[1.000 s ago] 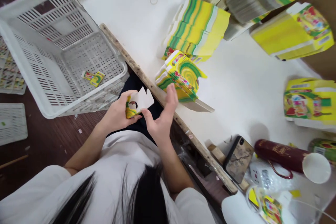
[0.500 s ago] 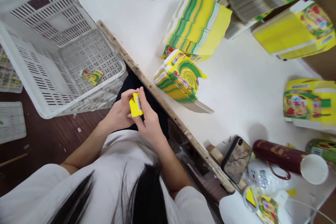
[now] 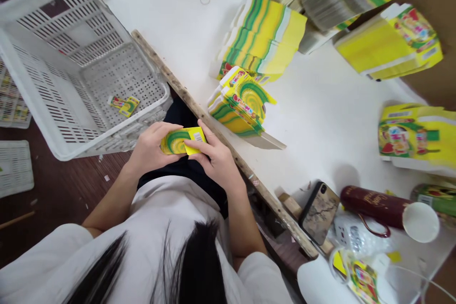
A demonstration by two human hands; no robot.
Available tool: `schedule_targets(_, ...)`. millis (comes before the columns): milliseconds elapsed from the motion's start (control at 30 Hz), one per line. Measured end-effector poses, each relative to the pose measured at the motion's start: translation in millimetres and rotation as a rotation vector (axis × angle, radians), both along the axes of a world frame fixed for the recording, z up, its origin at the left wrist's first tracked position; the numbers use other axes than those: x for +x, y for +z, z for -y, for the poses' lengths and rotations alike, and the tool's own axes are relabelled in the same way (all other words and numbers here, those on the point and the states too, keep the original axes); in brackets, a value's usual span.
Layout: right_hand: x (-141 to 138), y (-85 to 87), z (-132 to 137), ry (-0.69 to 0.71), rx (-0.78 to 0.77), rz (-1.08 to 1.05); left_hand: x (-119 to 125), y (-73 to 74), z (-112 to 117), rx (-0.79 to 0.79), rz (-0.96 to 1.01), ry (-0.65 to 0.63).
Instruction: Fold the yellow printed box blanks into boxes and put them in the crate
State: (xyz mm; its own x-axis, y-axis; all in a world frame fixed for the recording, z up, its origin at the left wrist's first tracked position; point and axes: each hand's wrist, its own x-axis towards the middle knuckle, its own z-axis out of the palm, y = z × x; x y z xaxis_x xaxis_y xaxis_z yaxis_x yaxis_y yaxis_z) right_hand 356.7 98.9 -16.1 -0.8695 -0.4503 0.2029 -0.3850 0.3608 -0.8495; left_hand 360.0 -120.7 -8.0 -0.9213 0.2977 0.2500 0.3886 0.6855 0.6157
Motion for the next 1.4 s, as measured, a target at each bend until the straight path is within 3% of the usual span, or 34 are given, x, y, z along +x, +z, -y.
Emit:
schedule_targets(133, -1.8, 3.8, 5.8, -0.042, -0.01, 0.048, 0.9, 0.8, -7.2, -0.034, -0.008, -0.024)
schedule_targets(267, 3.1, 12.2, 22.0, -0.168, -0.025, -0.027, -2.1, 1.8, 3.7, -0.017, 0.008, 0.081)
schedule_targets(333, 1.2, 21.0, 16.2, -0.26, -0.014, -0.121, -6.2, 0.8, 24.7, -0.037, -0.002, 0.245)
schedule_targets(433, -12.2, 31.9, -13.4, -0.609, 0.104, -0.281, -13.2, -4.0, 61.6, -0.103, -0.148, 0.619)
schedule_targets(500, -25.1, 32.2, -36.8, -0.776, 0.266, -0.299, -15.6, -7.4, 74.9, -0.087, -0.195, 0.715)
schedule_targets(567, -37.0, 26.8, -53.6, -0.797, 0.372, -0.243, -15.4, -9.7, 72.7, -0.051, -0.169, 0.672)
schedule_targets(667, -46.9, 17.8, -61.6, -0.79, 0.416, -0.193, -13.4, -11.5, 49.4, 0.019, -0.06, 0.495)
schedule_targets(867, -41.5, 29.7, -46.2, -0.861, 0.209, -0.233, -7.9, -19.4, 2.5, 0.289, 0.214, 0.267)
schedule_targets(933, -32.2, 35.9, -33.5, -0.838, 0.088, -0.215, -4.6, -22.0, -11.9, 0.524, 0.377, 0.142)
schedule_targets(1033, -10.1, 34.5, -4.5, -0.583, -0.066, -0.094, -1.4, -19.6, -34.5, 1.016, 0.554, -0.016)
schedule_targets(1133, 15.2, 22.7, 30.0, -0.266, -0.211, 0.149, -4.7, -7.8, -50.1, 1.34, 0.492, 0.129)
schedule_targets(1200, 27.9, 14.8, 49.0, -0.164, -0.311, 0.272, -9.4, 0.6, -53.0, 1.395, 0.398, 0.277)
schedule_targets(1300, 34.1, 7.5, 63.6, -0.118, -0.321, 0.328, -14.2, 2.9, -49.2, 1.308, 0.324, 0.44)
schedule_targets(1400, 27.6, 2.8, 60.6, -0.195, -0.29, 0.32, -12.6, -8.2, -43.0, 1.145, 0.333, 0.42)
